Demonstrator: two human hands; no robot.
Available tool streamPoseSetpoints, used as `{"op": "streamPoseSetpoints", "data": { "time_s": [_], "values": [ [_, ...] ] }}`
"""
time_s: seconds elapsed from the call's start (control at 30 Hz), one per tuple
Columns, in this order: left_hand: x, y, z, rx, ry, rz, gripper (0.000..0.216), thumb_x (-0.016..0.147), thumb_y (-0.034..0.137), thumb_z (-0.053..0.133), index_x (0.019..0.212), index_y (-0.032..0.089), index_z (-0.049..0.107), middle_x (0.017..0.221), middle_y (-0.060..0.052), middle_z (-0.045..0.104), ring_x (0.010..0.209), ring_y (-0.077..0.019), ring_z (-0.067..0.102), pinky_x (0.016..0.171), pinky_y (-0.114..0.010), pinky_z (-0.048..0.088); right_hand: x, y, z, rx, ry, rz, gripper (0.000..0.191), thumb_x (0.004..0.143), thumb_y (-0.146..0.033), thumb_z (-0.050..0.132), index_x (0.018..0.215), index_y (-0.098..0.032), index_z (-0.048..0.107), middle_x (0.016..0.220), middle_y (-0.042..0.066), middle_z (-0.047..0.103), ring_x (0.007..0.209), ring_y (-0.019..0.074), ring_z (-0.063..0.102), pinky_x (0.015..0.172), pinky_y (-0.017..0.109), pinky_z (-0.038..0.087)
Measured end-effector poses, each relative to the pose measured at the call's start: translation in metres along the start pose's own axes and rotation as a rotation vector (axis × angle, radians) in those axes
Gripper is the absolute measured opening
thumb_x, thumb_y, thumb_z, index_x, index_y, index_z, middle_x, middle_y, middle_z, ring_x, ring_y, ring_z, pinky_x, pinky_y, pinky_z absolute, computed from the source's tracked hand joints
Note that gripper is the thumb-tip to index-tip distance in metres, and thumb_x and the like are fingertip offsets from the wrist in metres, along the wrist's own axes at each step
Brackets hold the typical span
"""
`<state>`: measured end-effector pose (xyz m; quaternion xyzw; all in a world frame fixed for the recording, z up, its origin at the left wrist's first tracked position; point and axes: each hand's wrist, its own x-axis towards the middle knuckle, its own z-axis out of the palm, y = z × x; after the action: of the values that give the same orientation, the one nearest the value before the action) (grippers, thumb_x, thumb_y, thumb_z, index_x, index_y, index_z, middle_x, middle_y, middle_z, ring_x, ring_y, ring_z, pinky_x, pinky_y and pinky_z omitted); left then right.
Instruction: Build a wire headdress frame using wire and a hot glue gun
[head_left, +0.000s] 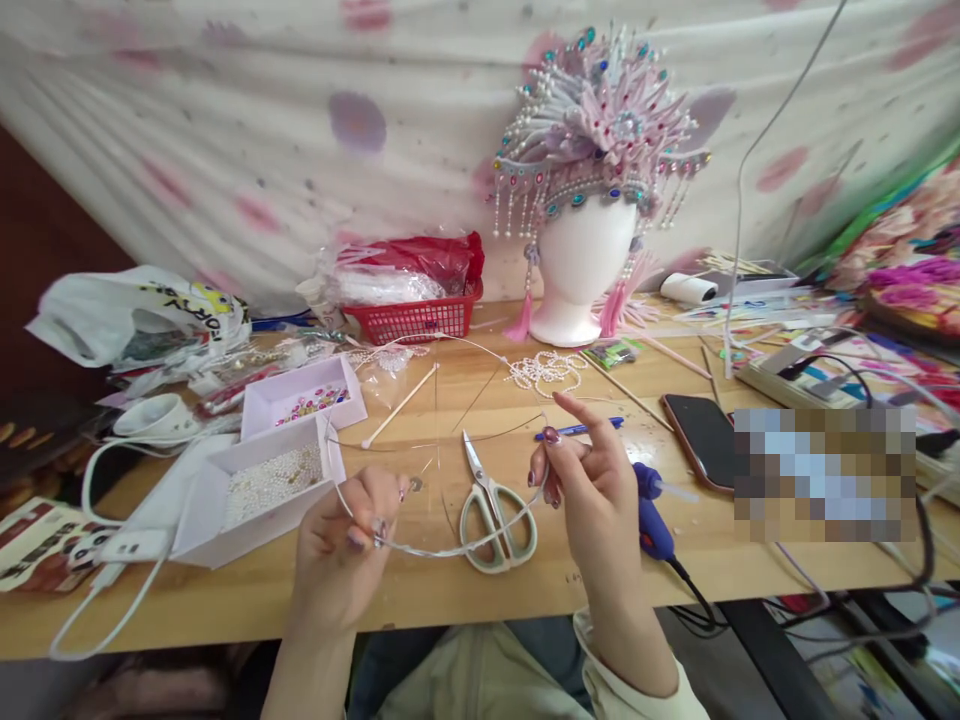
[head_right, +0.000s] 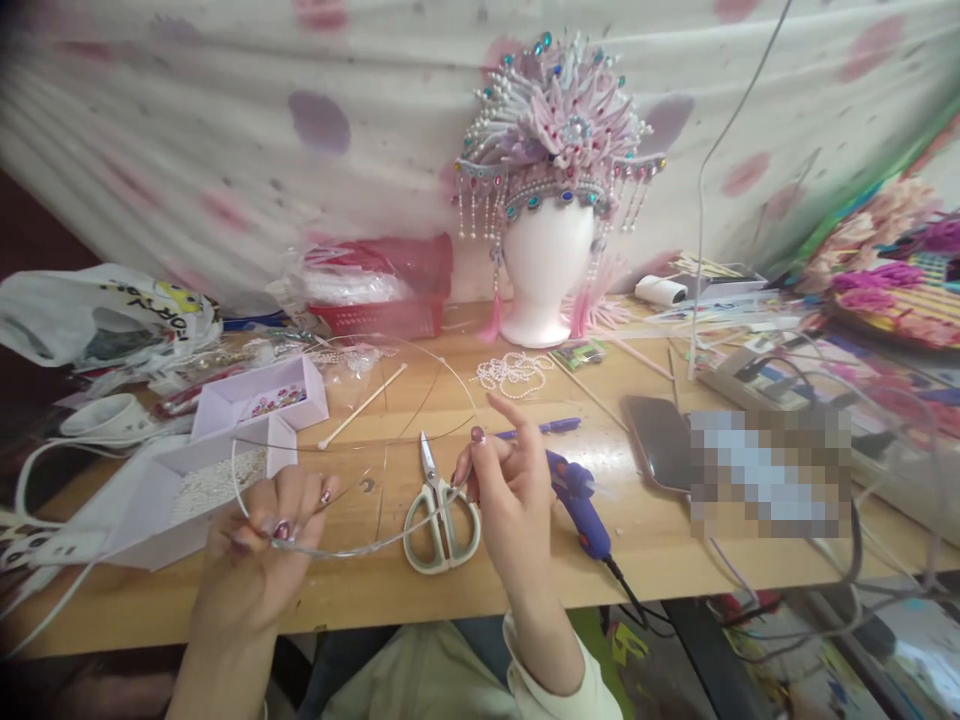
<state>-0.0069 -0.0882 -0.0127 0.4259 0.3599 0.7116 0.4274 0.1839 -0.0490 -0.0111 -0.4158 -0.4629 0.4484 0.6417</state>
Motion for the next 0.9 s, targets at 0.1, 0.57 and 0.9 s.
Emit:
{"op": "streamPoseSetpoints", "data": {
  "time_s": [0.1,0.57,0.9],
  "values": [
    [0.0,-0.002,0.003,-0.033,0.039,-0.02,0.051,0.059,0.058,0.09,0.05,0.021,0.055,0.049,0.006,0.039,0.048,-0.0085,0.033,0.066,-0.032,0.044,-0.001,0.005,0.001,0.011,0.024,0.015,0.039,0.094,-0.04,0.058,0.126,-0.02,0.052,0.058,-0.007,0.06,0.046,0.0107,0.05,0.043,0.021,0.039],
    [0.002,-0.006,0.017,0.014,0.124,-0.049,0.047,0.06,0.058,0.089,0.057,0.019,0.062,0.058,0.003,0.048,0.056,-0.0117,0.045,0.055,-0.026,0.04,-0.045,0.005,0.004,-0.341,-0.171,-0.361,0.016,0.095,-0.034,0.065,0.106,-0.025,0.072,0.066,0.001,0.063,0.056,0.0152,0.057,0.052,0.027,0.048],
    [-0.009,-0.01,0.021,0.039,0.055,0.029,0.033,0.072,0.041,0.087,0.063,0.018,0.065,0.063,0.001,0.061,0.063,-0.012,0.059,0.065,-0.024,0.051,-0.04,0.014,-0.002,-0.405,-0.152,-0.317,0.012,0.095,-0.031,0.063,0.093,-0.021,0.07,0.065,0.0,0.065,0.052,0.0123,0.06,0.048,0.02,0.048]
  ]
}}
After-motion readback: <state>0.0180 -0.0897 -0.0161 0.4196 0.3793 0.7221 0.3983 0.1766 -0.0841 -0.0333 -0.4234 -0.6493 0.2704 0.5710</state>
